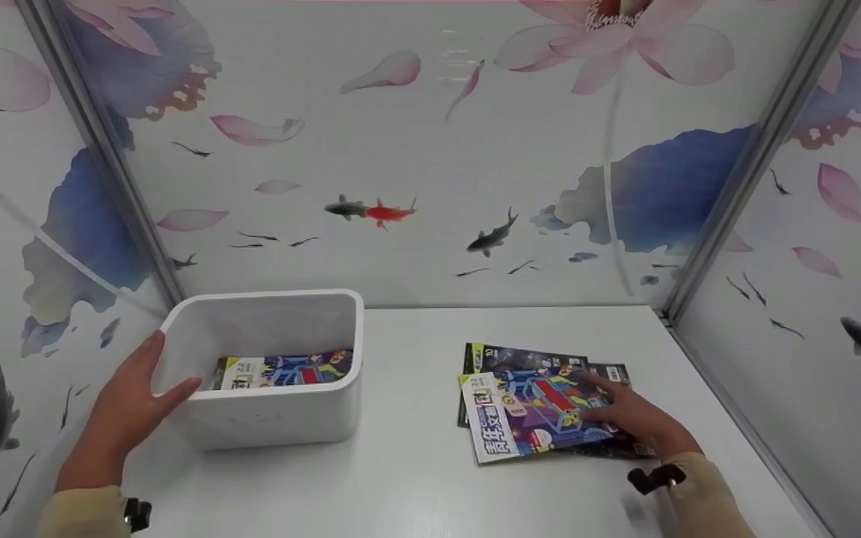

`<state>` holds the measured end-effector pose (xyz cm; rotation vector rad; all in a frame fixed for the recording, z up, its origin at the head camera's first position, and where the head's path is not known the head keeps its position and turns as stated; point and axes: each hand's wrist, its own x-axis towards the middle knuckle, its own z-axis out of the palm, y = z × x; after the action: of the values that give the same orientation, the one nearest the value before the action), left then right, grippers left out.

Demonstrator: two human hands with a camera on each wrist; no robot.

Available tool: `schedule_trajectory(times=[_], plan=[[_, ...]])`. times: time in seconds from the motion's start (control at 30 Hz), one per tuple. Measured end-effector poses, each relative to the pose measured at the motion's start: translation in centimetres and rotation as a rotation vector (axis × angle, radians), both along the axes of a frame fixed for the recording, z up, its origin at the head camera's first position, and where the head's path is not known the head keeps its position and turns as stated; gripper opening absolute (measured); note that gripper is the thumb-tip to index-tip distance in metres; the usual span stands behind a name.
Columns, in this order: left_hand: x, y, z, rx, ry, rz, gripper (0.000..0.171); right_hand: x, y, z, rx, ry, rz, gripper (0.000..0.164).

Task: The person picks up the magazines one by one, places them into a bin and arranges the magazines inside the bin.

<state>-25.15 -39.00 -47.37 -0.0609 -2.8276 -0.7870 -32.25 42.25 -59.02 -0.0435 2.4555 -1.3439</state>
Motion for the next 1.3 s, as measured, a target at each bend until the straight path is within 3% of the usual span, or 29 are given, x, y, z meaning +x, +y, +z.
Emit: schedule_trajectory(times=[0.17,0.37,0.6,0.93,1.3], plan=[[0.0,-0.1,0.0,0.012,0.007,-0.007,0.113,0.1,0.3,-0.3,-0.097,-0.006,0.032,0.086],[-0.1,0.1,-0.1,0.009,0.012,-0.003,0.114,0.2,0.7,-1.2,-0.273,-0.066,0.005,0.082],[-0.1,0.0,-0.1,0.012,0.008,-0.006,0.115,0.6,0.7,-1.6,-0.404,-0.123,-0.046,0.083],[0.0,0.1,0.0,0.010,-0.004,-0.002,0.115,0.8,0.3,-1.5,-0.422,-0.082,-0.061,0.085],[0.2,0.2,0.2,0.013,-0.005,0.003,0.114,1.3,-0.3,-0.9,-0.447,-0.025,-0.162,0.085]])
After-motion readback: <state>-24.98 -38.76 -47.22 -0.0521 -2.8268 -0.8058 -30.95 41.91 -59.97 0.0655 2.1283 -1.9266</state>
